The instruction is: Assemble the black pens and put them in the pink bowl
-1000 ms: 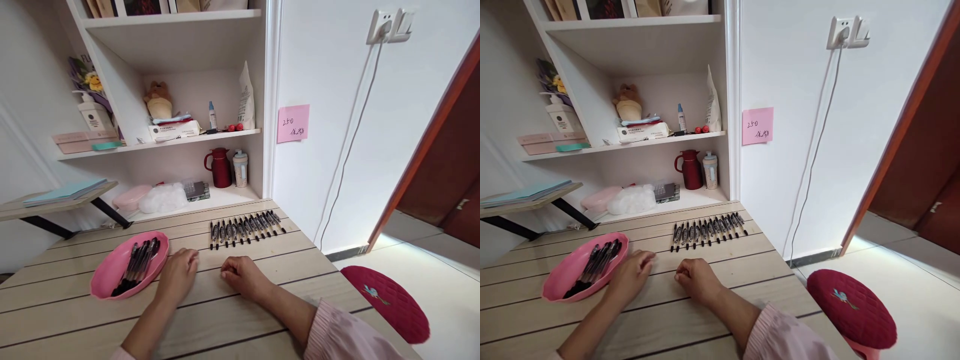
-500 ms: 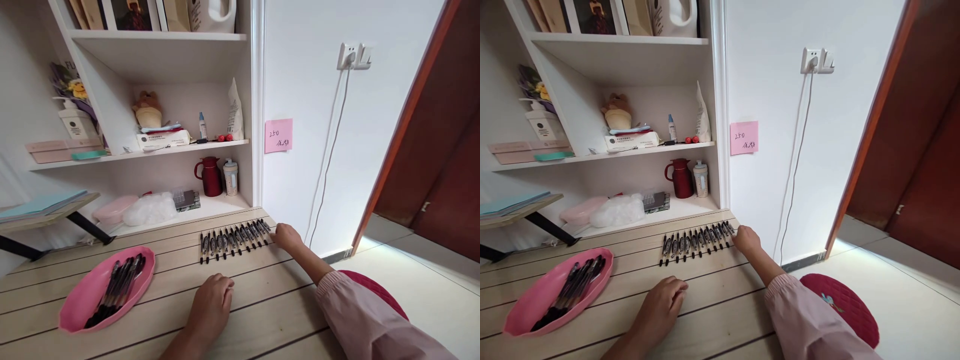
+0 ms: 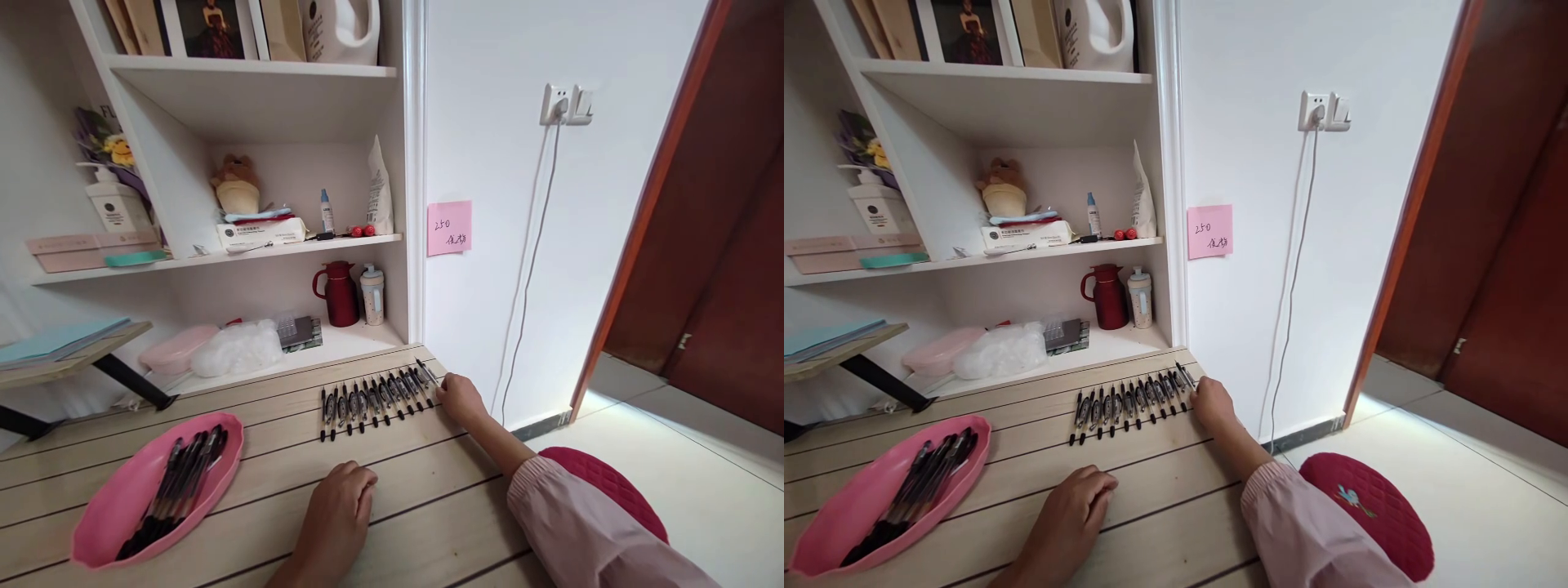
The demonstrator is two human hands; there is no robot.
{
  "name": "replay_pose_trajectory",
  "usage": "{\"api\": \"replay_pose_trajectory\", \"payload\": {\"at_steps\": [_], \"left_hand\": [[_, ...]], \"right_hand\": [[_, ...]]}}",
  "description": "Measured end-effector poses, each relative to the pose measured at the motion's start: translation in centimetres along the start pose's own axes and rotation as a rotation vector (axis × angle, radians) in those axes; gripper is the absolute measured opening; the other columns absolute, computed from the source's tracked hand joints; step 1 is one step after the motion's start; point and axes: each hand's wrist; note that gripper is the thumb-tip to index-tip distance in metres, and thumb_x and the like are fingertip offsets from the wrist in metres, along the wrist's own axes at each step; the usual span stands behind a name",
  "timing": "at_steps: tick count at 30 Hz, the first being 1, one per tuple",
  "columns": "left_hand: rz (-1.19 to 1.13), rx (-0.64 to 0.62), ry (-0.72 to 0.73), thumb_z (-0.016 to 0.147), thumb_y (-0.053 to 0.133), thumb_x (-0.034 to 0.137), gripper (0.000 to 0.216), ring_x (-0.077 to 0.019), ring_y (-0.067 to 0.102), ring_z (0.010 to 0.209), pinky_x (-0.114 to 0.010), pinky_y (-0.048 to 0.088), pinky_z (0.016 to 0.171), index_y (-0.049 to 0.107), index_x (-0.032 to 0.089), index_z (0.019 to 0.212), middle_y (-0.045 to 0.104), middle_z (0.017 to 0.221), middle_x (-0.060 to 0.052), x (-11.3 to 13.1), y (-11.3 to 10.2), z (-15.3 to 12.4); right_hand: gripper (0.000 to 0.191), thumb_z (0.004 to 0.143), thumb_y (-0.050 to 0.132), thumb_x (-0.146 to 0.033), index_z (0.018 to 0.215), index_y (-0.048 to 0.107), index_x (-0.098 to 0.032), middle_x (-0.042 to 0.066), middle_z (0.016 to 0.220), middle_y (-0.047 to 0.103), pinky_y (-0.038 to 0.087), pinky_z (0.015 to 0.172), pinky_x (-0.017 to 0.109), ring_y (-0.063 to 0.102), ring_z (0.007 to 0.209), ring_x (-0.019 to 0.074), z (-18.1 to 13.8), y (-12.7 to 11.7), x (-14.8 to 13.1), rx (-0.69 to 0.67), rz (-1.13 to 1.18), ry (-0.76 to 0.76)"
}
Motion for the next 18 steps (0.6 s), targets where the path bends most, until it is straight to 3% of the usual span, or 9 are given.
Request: {"api": "replay_pose_trajectory", "payload": {"at_steps": [3, 6, 10, 13, 16, 18], "left_hand": [[-0.135, 0.035, -0.019, 0.079, 0.041, 0.021, 0.023, -0.0210, 0.055, 0.083, -0.032, 0.040, 0.074, 0.064, 0.020, 0.082, 0.062, 0.084, -0.007, -0.2, 0.1, 0.2], [-0.442, 0.090, -0.133, 0.076, 0.049, 0.028, 0.022, -0.0217, 0.057, 0.084, -0.032, 0.042, 0.076, 0.065, 0.018, 0.087, 0.064, 0.085, -0.008, -0.1, 0.4, 1.1], [-1.061, 0.177, -0.400, 0.071, 0.058, 0.041, 0.046, -0.0212, 0.060, 0.079, -0.032, 0.046, 0.068, 0.055, 0.014, 0.107, 0.065, 0.085, -0.010, 0.5, 0.9, 2.9], [-1.387, 0.224, -0.464, 0.067, 0.063, 0.043, 0.042, -0.0185, 0.061, 0.076, -0.029, 0.047, 0.067, 0.057, 0.015, 0.098, 0.065, 0.084, -0.008, 1.0, 1.3, 3.4], [-1.511, 0.264, -0.507, 0.067, 0.065, 0.036, 0.025, -0.0169, 0.062, 0.073, -0.028, 0.047, 0.066, 0.056, 0.015, 0.078, 0.064, 0.076, -0.005, 0.9, 1.5, 3.1], [-1.555, 0.272, -0.550, 0.069, 0.064, 0.033, 0.021, -0.0180, 0.063, 0.071, -0.030, 0.048, 0.065, 0.052, 0.016, 0.073, 0.063, 0.070, -0.004, 0.7, 1.4, 2.8]], "right_hand": [[0.017, 0.076, 0.047, -0.022, 0.078, 0.061, -0.014, 0.012, 0.082, 0.065, 0.034, 0.059, 0.025, 0.058, 0.076, 0.0193, -0.7, -0.9, -0.9, 0.035, 0.049, -0.005], [0.017, 0.075, 0.047, -0.025, 0.072, 0.061, -0.017, 0.005, 0.071, 0.065, 0.034, 0.055, 0.023, 0.057, 0.066, 0.0150, -2.7, -1.3, -3.0, 0.029, 0.164, -0.066], [0.013, 0.070, 0.052, -0.025, 0.062, 0.059, -0.016, 0.001, 0.059, 0.060, 0.033, 0.050, 0.021, 0.052, 0.057, 0.0126, -8.0, -0.2, -6.7, -0.150, 0.592, -0.297], [0.010, 0.069, 0.054, -0.023, 0.062, 0.057, -0.016, 0.000, 0.061, 0.060, 0.034, 0.050, 0.020, 0.051, 0.057, 0.0111, -11.2, 1.0, -8.5, -0.298, 0.739, -0.346], [0.012, 0.068, 0.057, -0.027, 0.063, 0.055, -0.016, 0.000, 0.060, 0.058, 0.034, 0.049, 0.020, 0.050, 0.055, 0.0108, -10.8, 1.2, -8.1, -0.419, 0.737, -0.336], [0.015, 0.071, 0.055, -0.030, 0.065, 0.056, -0.016, 0.000, 0.059, 0.057, 0.033, 0.050, 0.021, 0.050, 0.054, 0.0115, -8.3, 0.6, -6.7, -0.383, 0.630, -0.284]]}}
Point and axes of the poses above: each hand's wrist, its own z-axis towards the middle knuckle, its own y-axis out of the palm, x = y × z
